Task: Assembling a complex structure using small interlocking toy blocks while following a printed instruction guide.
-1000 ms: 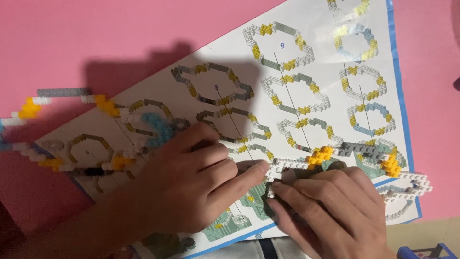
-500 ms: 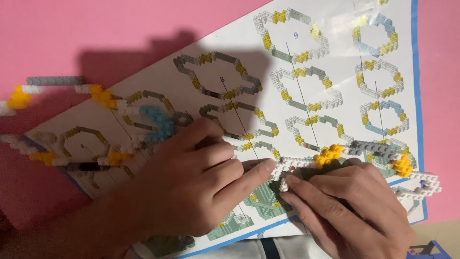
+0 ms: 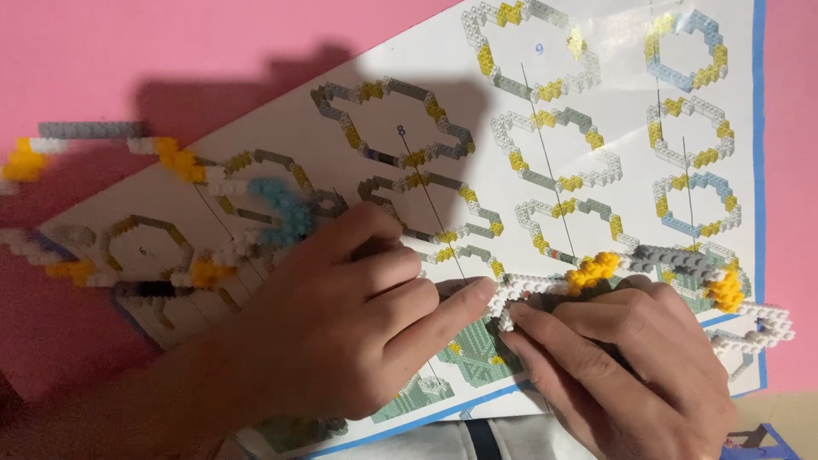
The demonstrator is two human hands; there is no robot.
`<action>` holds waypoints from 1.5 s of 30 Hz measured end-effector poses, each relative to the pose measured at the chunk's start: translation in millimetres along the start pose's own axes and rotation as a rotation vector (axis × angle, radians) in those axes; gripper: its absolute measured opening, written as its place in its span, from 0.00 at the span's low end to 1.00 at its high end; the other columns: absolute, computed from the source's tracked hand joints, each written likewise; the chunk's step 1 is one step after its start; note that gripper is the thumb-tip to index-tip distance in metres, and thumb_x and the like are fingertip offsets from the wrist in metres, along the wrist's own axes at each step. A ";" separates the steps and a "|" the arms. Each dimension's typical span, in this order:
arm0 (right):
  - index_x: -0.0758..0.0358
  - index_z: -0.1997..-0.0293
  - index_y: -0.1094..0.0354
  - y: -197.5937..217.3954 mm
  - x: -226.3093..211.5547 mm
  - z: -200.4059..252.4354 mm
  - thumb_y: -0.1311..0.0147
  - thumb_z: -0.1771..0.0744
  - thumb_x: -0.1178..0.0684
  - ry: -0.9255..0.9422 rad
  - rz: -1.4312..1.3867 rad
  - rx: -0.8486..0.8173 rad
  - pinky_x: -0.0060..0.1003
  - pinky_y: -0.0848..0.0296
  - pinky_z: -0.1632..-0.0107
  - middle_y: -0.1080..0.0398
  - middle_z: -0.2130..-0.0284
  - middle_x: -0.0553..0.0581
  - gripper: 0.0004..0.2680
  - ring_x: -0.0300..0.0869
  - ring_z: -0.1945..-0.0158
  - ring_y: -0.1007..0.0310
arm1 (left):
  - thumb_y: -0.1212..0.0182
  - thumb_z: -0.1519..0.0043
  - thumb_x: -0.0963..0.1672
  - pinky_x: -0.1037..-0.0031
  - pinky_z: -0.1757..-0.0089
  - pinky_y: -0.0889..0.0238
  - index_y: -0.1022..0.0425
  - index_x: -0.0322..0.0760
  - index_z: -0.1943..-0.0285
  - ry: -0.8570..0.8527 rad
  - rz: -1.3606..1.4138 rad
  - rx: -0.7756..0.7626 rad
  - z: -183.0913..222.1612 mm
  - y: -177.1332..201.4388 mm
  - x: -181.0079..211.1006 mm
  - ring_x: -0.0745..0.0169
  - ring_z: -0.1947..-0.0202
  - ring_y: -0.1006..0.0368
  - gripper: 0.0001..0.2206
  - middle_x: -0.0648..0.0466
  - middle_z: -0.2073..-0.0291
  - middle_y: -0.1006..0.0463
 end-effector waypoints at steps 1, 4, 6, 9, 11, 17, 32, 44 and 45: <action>0.65 0.61 0.21 -0.9 1.9 1.3 0.34 0.35 0.55 0.033 0.004 0.012 0.39 0.34 0.64 0.24 0.68 0.58 0.05 0.45 0.67 0.22 | 0.31 0.29 0.35 0.59 0.61 0.38 0.13 0.25 0.47 0.002 0.006 0.000 0.2 0.3 0.1 0.56 0.72 0.38 0.05 0.54 0.75 0.32; 0.66 0.62 0.21 -1.1 0.1 1.7 0.33 0.35 0.55 0.040 0.009 0.022 0.39 0.34 0.65 0.24 0.68 0.58 0.05 0.46 0.67 0.21 | 0.31 0.29 0.35 0.59 0.60 0.37 0.13 0.26 0.47 -0.001 0.005 0.000 0.2 0.3 -0.3 0.56 0.72 0.38 0.05 0.54 0.75 0.32; 0.67 0.62 0.21 -0.8 -3.6 -0.4 0.33 0.35 0.55 0.015 0.007 0.021 0.39 0.34 0.64 0.23 0.68 0.59 0.05 0.46 0.66 0.20 | 0.31 0.29 0.35 0.59 0.60 0.37 0.13 0.26 0.47 -0.005 -0.003 -0.001 0.2 0.4 -0.3 0.56 0.72 0.38 0.05 0.54 0.75 0.32; 0.68 0.63 0.21 -1.1 -6.1 -2.6 0.34 0.35 0.56 -0.023 0.006 0.030 0.40 0.33 0.64 0.23 0.68 0.60 0.05 0.47 0.65 0.19 | 0.29 0.30 0.34 0.59 0.61 0.38 0.14 0.26 0.45 -0.007 -0.003 -0.017 0.7 0.3 -0.2 0.56 0.72 0.39 0.07 0.54 0.75 0.32; 0.69 0.63 0.22 -2.0 -3.9 -1.4 0.34 0.35 0.57 0.015 -0.003 0.048 0.40 0.33 0.64 0.24 0.69 0.61 0.05 0.49 0.66 0.19 | 0.29 0.30 0.34 0.61 0.61 0.38 0.13 0.27 0.46 -0.010 0.000 -0.006 0.9 -0.1 -0.6 0.57 0.72 0.38 0.06 0.55 0.75 0.31; 0.68 0.63 0.22 -1.8 -2.7 -0.1 0.35 0.34 0.57 0.044 0.025 0.022 0.41 0.35 0.65 0.25 0.69 0.61 0.04 0.49 0.66 0.20 | 0.30 0.30 0.34 0.59 0.60 0.38 0.13 0.25 0.45 -0.019 0.006 -0.007 1.6 -0.1 -0.8 0.56 0.70 0.38 0.07 0.54 0.74 0.30; 0.67 0.58 0.22 -0.3 -4.5 2.1 0.34 0.33 0.59 0.067 0.098 -0.014 0.42 0.34 0.67 0.24 0.67 0.60 0.04 0.47 0.66 0.21 | 0.25 0.30 0.34 0.61 0.60 0.39 0.13 0.25 0.44 -0.002 -0.002 0.005 4.0 -2.5 0.6 0.57 0.72 0.38 0.07 0.55 0.76 0.30; 0.59 0.54 0.17 9.8 -16.0 0.7 0.28 0.29 0.51 0.193 0.479 -0.184 0.43 0.31 0.71 0.23 0.67 0.56 0.05 0.45 0.74 0.30 | 0.23 0.30 0.33 0.62 0.60 0.40 0.12 0.24 0.45 0.006 -0.007 -0.020 4.1 -1.7 4.1 0.58 0.73 0.38 0.07 0.56 0.78 0.30; 0.59 0.54 0.17 10.1 -20.8 -0.5 0.28 0.29 0.51 0.193 0.480 -0.184 0.43 0.31 0.71 0.23 0.67 0.56 0.05 0.45 0.74 0.30 | 0.23 0.30 0.33 0.62 0.60 0.40 0.12 0.24 0.45 0.006 -0.007 -0.018 4.3 -2.1 4.7 0.58 0.73 0.38 0.07 0.56 0.78 0.30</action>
Point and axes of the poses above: each hand's wrist, its own z-axis away from the middle knuckle, its own y-axis out of the back of the hand, x = y × z, the point moved 2 cm from there along -z, towards the middle knuckle
